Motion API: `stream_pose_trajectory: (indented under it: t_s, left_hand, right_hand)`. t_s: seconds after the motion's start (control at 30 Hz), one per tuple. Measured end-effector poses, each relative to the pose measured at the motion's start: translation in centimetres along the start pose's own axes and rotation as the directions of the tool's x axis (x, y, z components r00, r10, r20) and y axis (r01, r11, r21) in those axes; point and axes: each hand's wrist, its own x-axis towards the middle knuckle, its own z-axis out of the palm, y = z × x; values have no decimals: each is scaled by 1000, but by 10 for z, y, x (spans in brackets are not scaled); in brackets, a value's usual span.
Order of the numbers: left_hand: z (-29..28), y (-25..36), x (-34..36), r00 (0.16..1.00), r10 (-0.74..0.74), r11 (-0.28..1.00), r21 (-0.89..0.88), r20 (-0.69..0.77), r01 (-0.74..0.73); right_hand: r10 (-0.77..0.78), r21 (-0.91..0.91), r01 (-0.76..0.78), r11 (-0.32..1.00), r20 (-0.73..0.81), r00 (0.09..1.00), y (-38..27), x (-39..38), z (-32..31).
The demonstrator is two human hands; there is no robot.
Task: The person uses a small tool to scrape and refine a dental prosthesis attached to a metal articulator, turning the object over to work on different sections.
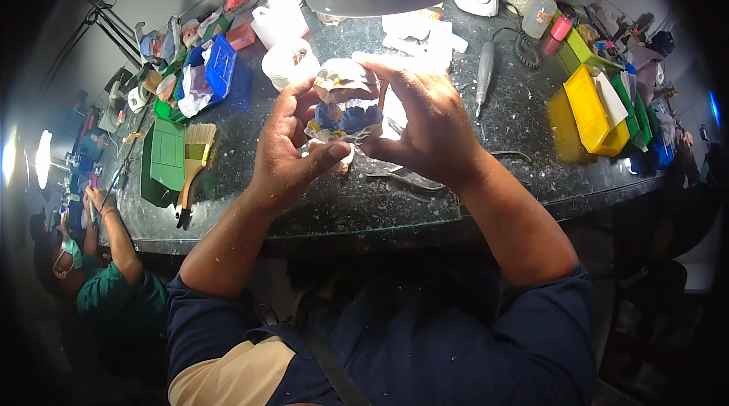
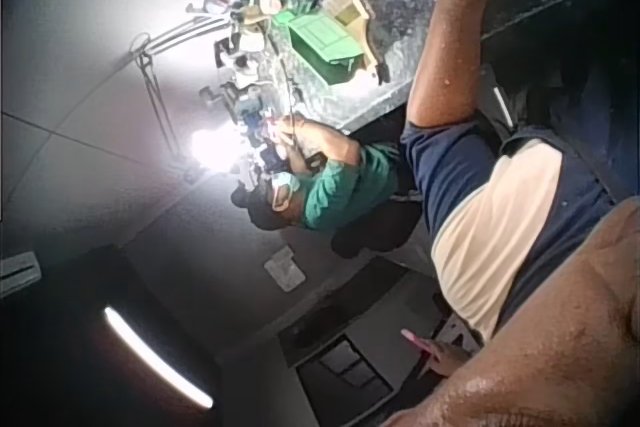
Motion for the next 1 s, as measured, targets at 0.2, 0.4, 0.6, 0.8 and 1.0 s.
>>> stream_pose_trajectory:
  t_s: [0.2, 0.4, 0.6, 0.8, 1.0]
  left_hand:
    - [-1, 7, 0, 995, -44, 981, -187, 93, 61]
    - [-3, 4, 2, 988, -35, 976, -207, 154, 66]
    - [-5, 2, 2, 987, -51, 978, -194, 150, 80]
    - [-6, 2, 1, 986, -47, 977, -196, 161, 79]
    - [-6, 1, 2, 986, -27, 976, -207, 162, 61]
  right_hand:
    - [-48, -27, 48, 998, -24, 999, -5, 6, -4]
    - [-41, -4, 40, 999, -19, 999, -7, 6, -7]
    - [-77, -9, 77, 997, -38, 996, -7, 9, -7]
    - [-56, -9, 56, 998, -22, 998, -7, 8, -7]
    - [-73, -21, 72, 997, -28, 997, -5, 7, -5]
